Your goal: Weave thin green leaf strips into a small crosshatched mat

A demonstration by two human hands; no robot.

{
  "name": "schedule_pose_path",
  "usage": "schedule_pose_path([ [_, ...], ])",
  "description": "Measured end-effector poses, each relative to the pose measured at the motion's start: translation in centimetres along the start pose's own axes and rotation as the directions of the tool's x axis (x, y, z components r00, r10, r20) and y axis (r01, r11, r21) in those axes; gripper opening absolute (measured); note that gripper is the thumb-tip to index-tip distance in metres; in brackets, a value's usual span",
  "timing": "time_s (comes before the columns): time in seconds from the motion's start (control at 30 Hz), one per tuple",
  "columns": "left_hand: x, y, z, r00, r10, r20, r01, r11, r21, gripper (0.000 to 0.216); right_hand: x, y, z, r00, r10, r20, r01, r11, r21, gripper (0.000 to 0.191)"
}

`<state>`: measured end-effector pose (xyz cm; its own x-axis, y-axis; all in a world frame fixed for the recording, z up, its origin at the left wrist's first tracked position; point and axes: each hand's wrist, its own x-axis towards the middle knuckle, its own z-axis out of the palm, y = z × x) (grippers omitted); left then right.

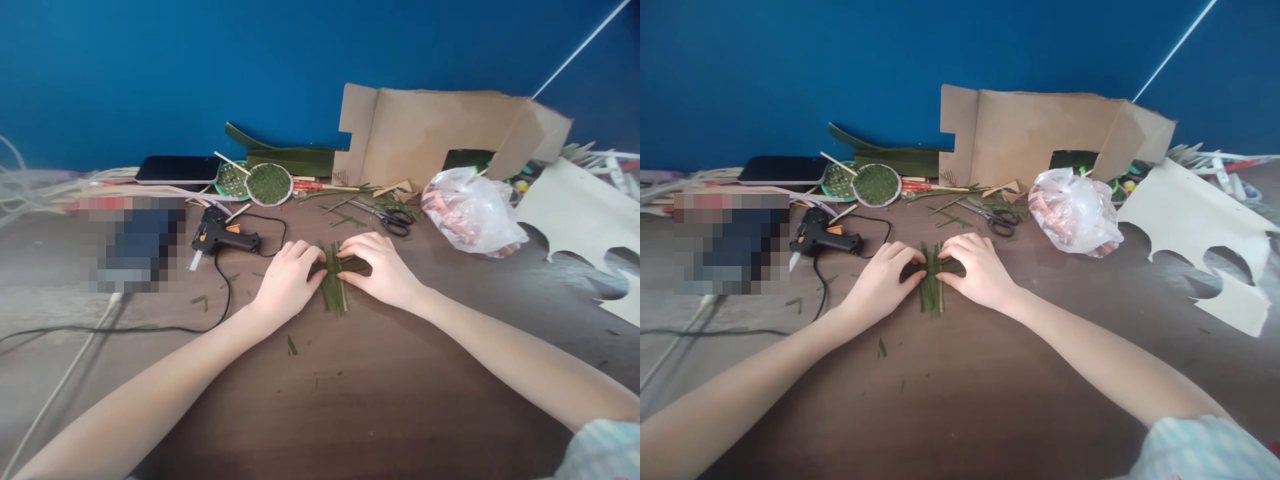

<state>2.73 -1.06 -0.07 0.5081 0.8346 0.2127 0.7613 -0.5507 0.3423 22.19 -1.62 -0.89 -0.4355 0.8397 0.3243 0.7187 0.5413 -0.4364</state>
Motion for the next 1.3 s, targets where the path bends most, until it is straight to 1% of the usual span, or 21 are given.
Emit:
schedule_pose_path([
  [0.33,-0.03,-0.10,-0.08,1.000,-0.002,0.007,0.002,1.000,-0.004,0.009,0.06,-0.04,-0.08,1.000,0.021,0.013,-0.021,1.000,0.019,0.018],
  [0.47,0.04,-0.11,-0.06,1.000,-0.005,0.004,0.005,1.000,-0.005,0.008,0.00,-0.27,-0.30,0.999,0.033,-0.018,-0.033,0.999,0.019,0.020],
  [0.6,0.11,-0.09,-0.09,1.000,0.001,0.005,-0.001,1.000,-0.008,0.008,0.00,-0.42,-0.31,1.000,0.003,-0.023,-0.004,1.000,-0.027,0.017],
  [0.73,0.14,-0.03,-0.16,1.000,0.000,0.013,0.000,1.000,-0.006,0.008,-0.07,-0.19,-0.03,1.000,-0.027,-0.004,0.026,0.997,-0.067,0.020],
  [1.3,0.12,-0.11,-0.12,1.000,0.005,0.013,-0.005,1.000,-0.004,0.009,-0.10,0.13,0.19,0.998,-0.058,0.013,0.059,0.997,-0.053,0.021],
])
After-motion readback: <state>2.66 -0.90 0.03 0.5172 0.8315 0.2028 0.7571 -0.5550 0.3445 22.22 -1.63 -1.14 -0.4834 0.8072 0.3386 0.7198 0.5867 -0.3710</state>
